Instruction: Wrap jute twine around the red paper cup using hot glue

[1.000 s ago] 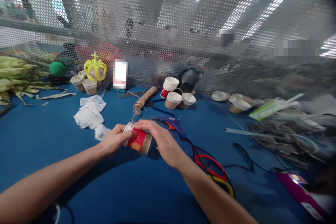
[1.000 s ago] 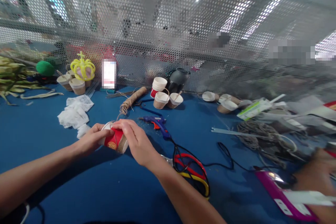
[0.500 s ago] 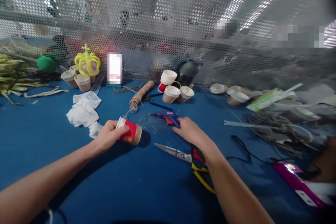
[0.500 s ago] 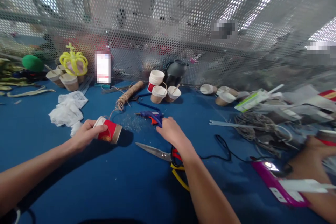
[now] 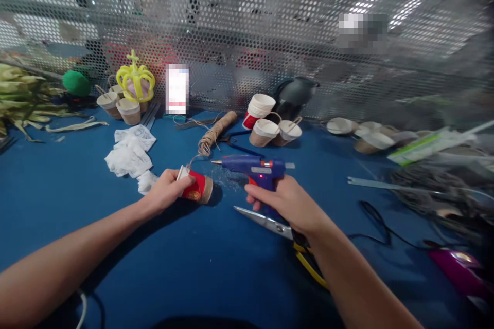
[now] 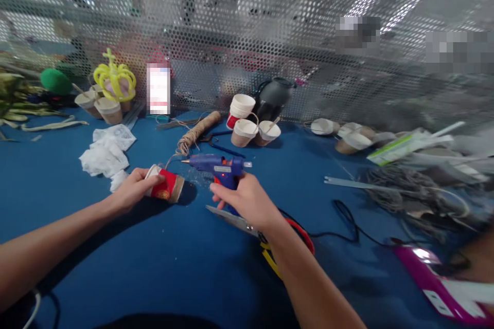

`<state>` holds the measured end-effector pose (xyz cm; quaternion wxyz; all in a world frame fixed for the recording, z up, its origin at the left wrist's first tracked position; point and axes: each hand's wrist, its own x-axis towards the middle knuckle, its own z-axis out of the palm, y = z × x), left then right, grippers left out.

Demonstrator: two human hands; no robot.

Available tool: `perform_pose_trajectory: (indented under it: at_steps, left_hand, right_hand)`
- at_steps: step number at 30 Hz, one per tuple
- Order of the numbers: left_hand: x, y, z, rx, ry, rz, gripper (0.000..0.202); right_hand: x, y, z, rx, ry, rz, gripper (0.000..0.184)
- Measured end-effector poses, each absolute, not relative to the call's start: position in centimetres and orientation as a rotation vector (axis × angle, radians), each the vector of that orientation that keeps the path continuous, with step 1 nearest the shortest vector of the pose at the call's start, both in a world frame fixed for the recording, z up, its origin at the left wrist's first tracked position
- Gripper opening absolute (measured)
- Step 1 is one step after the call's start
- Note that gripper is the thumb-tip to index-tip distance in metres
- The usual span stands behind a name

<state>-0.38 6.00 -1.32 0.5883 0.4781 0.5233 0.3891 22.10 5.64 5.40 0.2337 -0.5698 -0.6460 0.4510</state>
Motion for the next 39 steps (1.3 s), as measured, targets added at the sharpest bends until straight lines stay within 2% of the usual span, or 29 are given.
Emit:
perform_pose_trajectory:
  at_steps: [6, 9, 12, 25, 33, 39]
  left_hand:
    - [-0.4, 6.0, -1.3, 1.072, 1.237, 0.905, 0.018]
    - [-0.3, 6.0, -1.1, 1.017, 1.228, 0.903, 0.018]
    - [-0.2, 6.1, -1.0, 1.011, 1.241, 0.905, 0.018]
    - [-0.2, 6.0, -0.2, 1.104, 1.333, 0.861, 0.021]
    - [-0.2, 5.9, -0.1, 1.102, 1.274, 0.858, 0.022]
    - [-0.1, 5.9, -0.1, 1.081, 1.278, 0.869, 0.020]
  right_hand:
    - [20.8, 3.9, 5.8, -1.610, -1.920, 1.195, 0.020]
    - [20.8, 3.7, 6.2, -1.654, -2.091, 0.946, 0.020]
    - [20.6, 4.0, 6.6, -1.508, -2.259, 0.707, 0.013]
    - [20.7, 3.9, 5.5, -1.304, -2.375, 0.398, 0.017]
    - [20.7, 3.8, 6.4, -1.118, -2.496, 0.249, 0.017]
    - [20.7, 3.3, 5.7, -1.080, -2.410, 0.328, 0.015]
